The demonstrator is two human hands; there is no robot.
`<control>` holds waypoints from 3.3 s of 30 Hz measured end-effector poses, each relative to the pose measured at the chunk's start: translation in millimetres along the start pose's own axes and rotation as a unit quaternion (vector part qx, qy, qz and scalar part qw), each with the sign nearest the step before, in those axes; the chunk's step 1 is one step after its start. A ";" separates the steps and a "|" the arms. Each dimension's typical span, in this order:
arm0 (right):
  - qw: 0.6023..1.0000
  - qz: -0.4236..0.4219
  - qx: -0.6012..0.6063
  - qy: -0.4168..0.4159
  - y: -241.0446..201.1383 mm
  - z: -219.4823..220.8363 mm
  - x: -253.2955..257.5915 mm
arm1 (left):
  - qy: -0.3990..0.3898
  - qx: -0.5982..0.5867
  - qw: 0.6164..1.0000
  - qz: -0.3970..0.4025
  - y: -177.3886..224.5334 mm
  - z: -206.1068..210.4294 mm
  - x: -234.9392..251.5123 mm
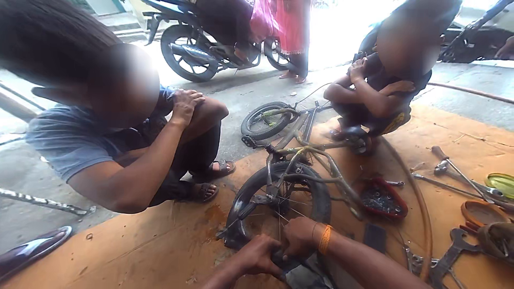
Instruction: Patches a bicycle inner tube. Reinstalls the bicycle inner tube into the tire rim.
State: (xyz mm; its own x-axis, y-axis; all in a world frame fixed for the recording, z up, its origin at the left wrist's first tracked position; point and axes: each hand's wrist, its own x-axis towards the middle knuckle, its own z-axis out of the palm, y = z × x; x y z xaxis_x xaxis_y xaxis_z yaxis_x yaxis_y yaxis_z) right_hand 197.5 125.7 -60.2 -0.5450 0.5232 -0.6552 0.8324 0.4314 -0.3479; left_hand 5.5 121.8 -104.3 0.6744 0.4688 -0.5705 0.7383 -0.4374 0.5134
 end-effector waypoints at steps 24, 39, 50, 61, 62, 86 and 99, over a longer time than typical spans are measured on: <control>0.924 -0.062 0.044 0.375 25.1 71.1 3.4 | 0.439 -0.042 0.896 0.055 -66.3 51.9 -32.8; 0.976 0.028 0.047 0.212 2.5 42.5 37.5 | 0.118 0.103 0.988 -0.007 -77.5 -8.0 -30.8; 0.981 0.092 0.110 0.128 1.0 21.4 38.0 | 0.100 0.310 0.944 -0.059 -12.9 -20.6 -27.2; 0.998 0.028 0.033 0.053 13.4 4.0 1.8 | 0.077 0.097 0.991 0.052 -27.7 -12.7 -13.0; 0.998 0.045 0.016 0.036 6.6 2.3 -0.4 | 0.068 0.089 0.993 0.044 -23.9 -11.2 -14.9; 0.980 -0.038 0.018 0.195 42.7 11.7 -22.7 | 0.286 0.021 0.957 0.047 -73.0 20.8 -27.6; 0.973 0.025 0.030 0.228 -21.4 39.9 37.7 | 0.235 0.033 0.971 0.042 -95.6 1.3 -43.6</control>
State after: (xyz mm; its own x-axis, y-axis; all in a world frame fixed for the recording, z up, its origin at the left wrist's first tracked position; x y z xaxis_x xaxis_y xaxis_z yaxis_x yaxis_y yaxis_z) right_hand 163.1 106.8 -104.2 -0.4803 0.8198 -0.3119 0.8560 0.3605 -0.3705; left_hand -94.5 142.3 -129.3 0.6736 0.7204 -0.1649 0.6884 -0.5305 0.4946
